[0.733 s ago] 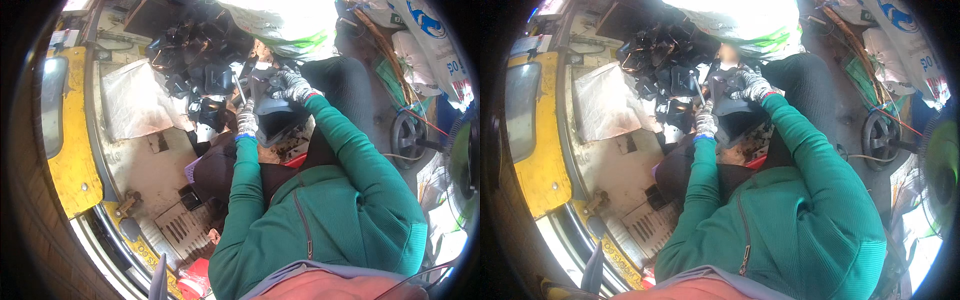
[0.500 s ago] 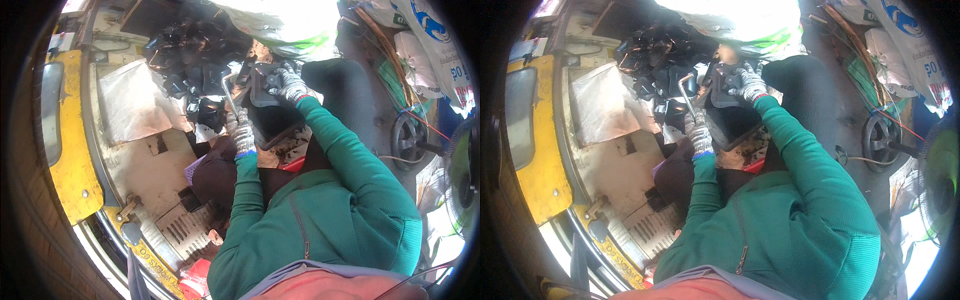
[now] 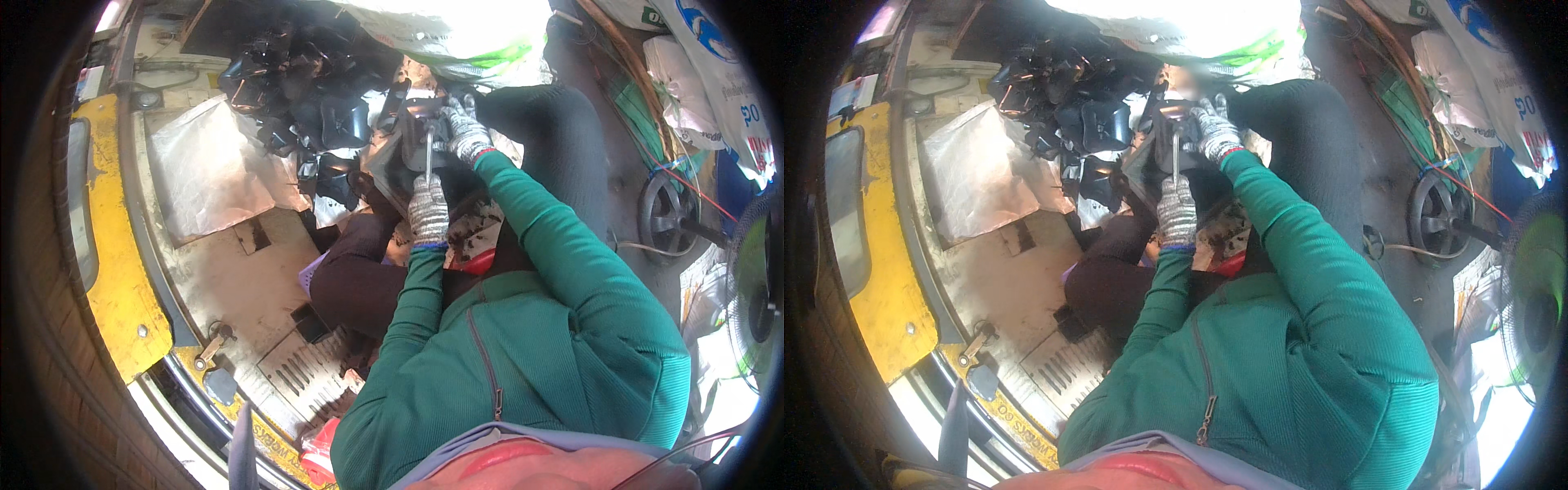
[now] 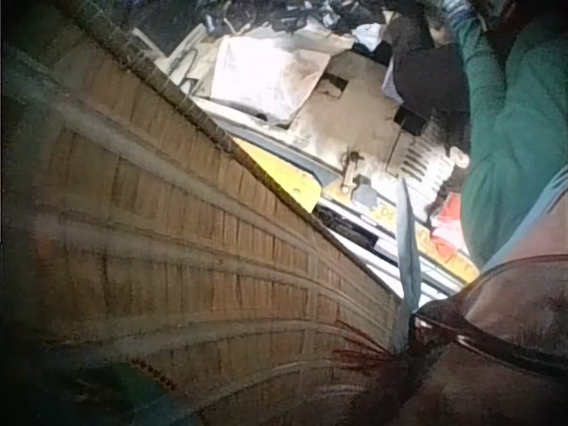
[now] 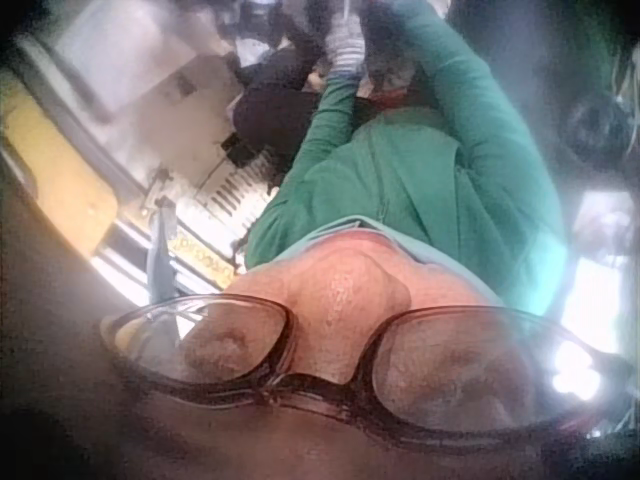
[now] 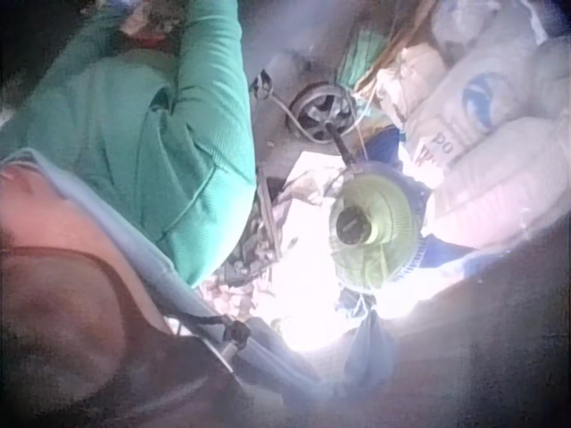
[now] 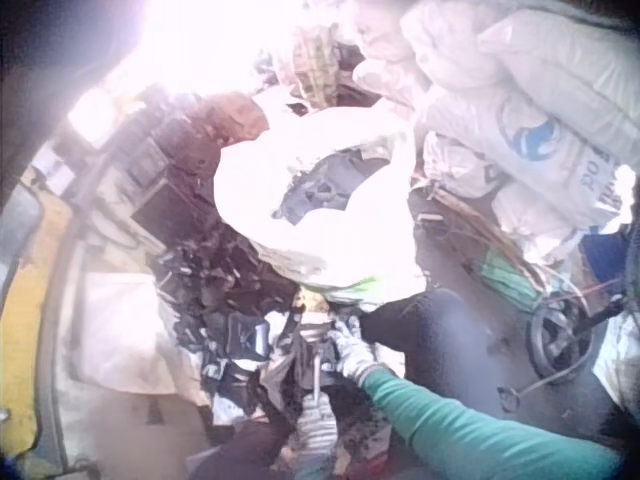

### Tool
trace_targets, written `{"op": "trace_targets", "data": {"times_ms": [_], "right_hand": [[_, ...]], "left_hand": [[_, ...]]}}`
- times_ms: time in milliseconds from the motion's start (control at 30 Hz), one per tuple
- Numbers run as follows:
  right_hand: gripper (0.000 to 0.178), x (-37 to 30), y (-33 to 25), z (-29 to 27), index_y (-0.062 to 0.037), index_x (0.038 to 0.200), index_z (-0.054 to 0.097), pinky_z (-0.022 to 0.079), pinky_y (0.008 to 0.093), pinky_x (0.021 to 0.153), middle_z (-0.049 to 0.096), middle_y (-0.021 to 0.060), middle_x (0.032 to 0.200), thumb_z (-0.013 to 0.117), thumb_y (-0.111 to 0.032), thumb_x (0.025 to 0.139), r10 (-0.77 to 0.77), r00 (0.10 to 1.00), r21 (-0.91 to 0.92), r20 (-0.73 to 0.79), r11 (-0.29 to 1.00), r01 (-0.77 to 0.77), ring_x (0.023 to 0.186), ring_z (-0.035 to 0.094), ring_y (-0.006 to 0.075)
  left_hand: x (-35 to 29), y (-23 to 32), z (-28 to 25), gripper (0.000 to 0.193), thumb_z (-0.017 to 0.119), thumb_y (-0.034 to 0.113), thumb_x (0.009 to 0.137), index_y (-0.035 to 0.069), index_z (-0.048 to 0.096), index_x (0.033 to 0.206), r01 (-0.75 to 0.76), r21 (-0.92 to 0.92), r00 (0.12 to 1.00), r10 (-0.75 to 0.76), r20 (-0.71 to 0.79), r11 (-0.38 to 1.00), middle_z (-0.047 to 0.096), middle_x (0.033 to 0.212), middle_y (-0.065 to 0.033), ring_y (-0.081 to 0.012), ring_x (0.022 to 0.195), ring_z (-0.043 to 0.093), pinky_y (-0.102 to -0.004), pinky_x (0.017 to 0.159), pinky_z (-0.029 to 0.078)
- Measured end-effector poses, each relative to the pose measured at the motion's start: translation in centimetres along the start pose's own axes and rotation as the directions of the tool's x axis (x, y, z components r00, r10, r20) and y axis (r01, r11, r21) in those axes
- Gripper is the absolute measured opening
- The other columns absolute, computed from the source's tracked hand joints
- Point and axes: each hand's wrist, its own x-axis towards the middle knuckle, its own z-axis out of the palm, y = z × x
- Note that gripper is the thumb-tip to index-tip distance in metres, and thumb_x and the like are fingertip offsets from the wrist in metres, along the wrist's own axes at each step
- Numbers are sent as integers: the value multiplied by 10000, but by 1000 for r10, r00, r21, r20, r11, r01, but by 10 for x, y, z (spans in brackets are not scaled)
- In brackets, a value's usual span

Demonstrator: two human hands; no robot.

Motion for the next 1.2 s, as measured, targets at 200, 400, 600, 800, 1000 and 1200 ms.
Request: {"op": "trace_targets", "data": {"times_ms": [200, 400, 600, 800, 1000, 1200], "right_hand": [[910, 8, 18, 4, -117, 1444, 442, 170, 471, 1228, 157, 108, 1631, 855, -420, 692, -25, 999, -65, -21, 998, 24, 1493, 63, 427], [933, 9, 6, 13, -118, 1448, 443, 154, 468, 1232, 201, 115, 1618, 868, -421, 675, -123, 992, -94, 29, 988, 125, 1492, 64, 427], [930, 8, 13, 3, -120, 1437, 449, 214, 466, 1219, 250, 114, 1596, 892, -354, 652, -67, 997, -41, -24, 997, 66, 1488, 114, 414], [932, 3, 15, 12, -138, 1448, 437, 222, 446, 1221, 239, 106, 1603, 875, -382, 662, -219, 974, -144, -49, 967, 211, 1483, 138, 417], [909, 5, 0, 4, -138, 1450, 435, 210, 447, 1222, 196, 125, 1615, 856, -417, 694, -121, 992, -91, 29, 988, 123, 1493, 88, 410], [872, 1, -9, 10, -187, 1423, 470, 210, 458, 1222, 201, 108, 1617, 878, -358, 671, -222, 970, -93, 94, 969, 231, 1493, 103, 407]], "left_hand": [[37, 40, -58, 170, 537, 206, 989, 67, 597, 1067, 476, -466, 862, -502, 78, 746, 589, 764, -52, -166, 597, 582, -331, 550, 487], [5, 5, -6, 288, 525, 79, 899, 50, 594, 1178, 41, 237, 950, -111, 291, 971, 639, 1056, -163, -259, 828, 673, -388, 651, 549], [36, 29, -68, 138, 430, 102, 1003, 109, 557, 951, -166, 373, 911, 287, -297, 913, 557, 743, -40, -118, 571, 569, -265, 459, 467], [-12, -19, 15, 135, 512, 132, 974, 73, 573, 1079, -184, 267, 983, 174, 61, 946, 612, 840, -113, -273, 674, 648, -394, 534, 539], [5, -5, -30, 123, 473, 143, 999, 77, 566, 1044, -53, 391, 997, 71, -32, 919, 605, 779, -47, -175, 632, 626, -303, 510, 521], [-10, -13, -11, 131, 548, 179, 961, 77, 628, 941, 367, -79, 916, -345, 204, 927, 643, 812, -42, -155, 668, 630, -312, 576, 515]]}}
